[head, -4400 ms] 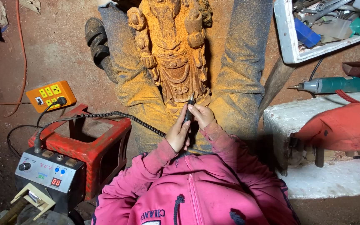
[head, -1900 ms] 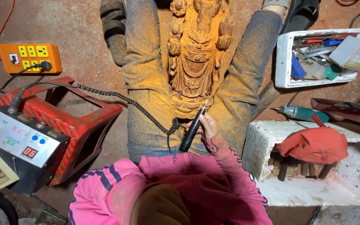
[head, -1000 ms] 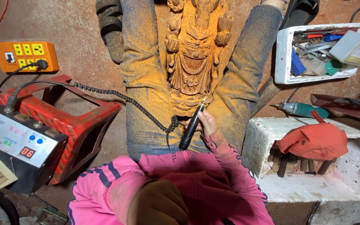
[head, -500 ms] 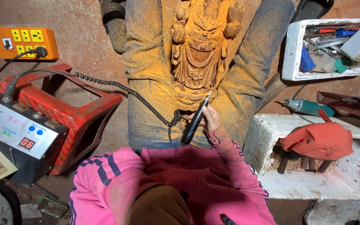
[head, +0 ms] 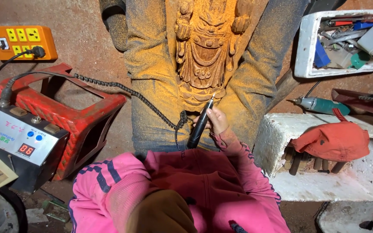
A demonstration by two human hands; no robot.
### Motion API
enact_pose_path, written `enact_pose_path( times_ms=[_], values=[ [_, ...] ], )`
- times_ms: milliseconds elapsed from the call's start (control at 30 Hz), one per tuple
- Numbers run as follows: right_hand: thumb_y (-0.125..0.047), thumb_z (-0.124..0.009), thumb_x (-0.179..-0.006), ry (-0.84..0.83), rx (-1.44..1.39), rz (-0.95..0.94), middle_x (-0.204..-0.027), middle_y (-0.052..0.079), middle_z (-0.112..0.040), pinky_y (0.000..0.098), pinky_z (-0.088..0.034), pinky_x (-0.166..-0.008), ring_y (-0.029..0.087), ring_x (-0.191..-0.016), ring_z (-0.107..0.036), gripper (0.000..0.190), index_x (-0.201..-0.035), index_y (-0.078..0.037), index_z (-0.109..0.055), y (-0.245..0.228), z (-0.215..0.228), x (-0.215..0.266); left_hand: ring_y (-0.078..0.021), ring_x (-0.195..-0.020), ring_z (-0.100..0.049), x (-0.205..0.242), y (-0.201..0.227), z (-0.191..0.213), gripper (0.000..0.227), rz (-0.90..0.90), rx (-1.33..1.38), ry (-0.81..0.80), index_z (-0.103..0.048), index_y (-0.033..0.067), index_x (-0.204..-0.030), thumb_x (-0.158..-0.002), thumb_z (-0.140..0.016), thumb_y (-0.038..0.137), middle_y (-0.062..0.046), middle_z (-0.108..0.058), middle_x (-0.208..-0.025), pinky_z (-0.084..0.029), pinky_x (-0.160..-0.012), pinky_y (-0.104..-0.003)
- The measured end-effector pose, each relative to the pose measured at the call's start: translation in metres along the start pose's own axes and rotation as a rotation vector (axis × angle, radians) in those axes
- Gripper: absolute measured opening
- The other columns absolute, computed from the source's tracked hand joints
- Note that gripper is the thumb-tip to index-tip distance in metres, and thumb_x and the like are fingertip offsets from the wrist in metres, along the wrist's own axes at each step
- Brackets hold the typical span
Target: Carving intricate details into a wooden statue using a handheld electric rotary tool
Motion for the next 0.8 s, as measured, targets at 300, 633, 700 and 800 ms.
enact_pose_path(
  times_ms=[300,633,700,800],
  values=[
    [-0.029,-0.060,-0.101,-0.065,0.098,0.097,-0.077,0.026,-0.074,0.0269,-0.061,-0.047,0.017,-0.056,-0.072,0.032,-0.101,0.003,-0.066,0.019,0.008,0.001,-0.0051,-0.057,-0.053,-0.018,-0.081,0.036,0.010,0.299,0.230,0.632,-0.071,0.0052,-0.094,-0.085,-0.068,0.002,0.002,-0.064,-0.070,-0.039,-0.052,-0.017],
    [-0.027,-0.065,-0.097,-0.031,0.232,0.207,-0.073,0.023,-0.072,0.0281,-0.059,-0.045,0.019,-0.053,-0.071,0.029,-0.096,0.002,-0.068,-0.008,-0.010,0.026,-0.0071,-0.070,-0.058,-0.057,-0.197,0.010,0.014,0.365,0.262,0.639,-0.073,0.0126,-0.098,-0.085,-0.073,0.007,0.001,-0.068,-0.079,-0.044,-0.064,-0.021],
    [-0.026,-0.066,-0.096,-0.028,0.280,0.252,-0.071,0.022,-0.071,0.0285,-0.058,-0.044,0.019,-0.052,-0.070,0.028,-0.094,0.002,-0.068,-0.016,-0.011,0.033,-0.0079,-0.075,-0.060,-0.061,-0.217,0.001,0.016,0.389,0.262,0.648,-0.073,0.0154,-0.100,-0.085,-0.074,0.009,0.001,-0.069,-0.082,-0.046,-0.068,-0.022],
    [-0.025,-0.068,-0.095,-0.023,0.326,0.292,-0.069,0.021,-0.071,0.0289,-0.057,-0.043,0.020,-0.051,-0.070,0.027,-0.092,0.002,-0.069,-0.027,-0.011,0.048,-0.0087,-0.080,-0.062,-0.067,-0.246,-0.015,0.018,0.416,0.264,0.654,-0.074,0.0182,-0.102,-0.085,-0.076,0.011,0.001,-0.071,-0.086,-0.048,-0.072,-0.023]
  ],
)
Point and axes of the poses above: each hand's wrist, its own x-axis away from the middle knuckle, its own z-axis out of the back of the hand, y = z × x, the point moved 2 cm from there along -x, towards the middle knuckle
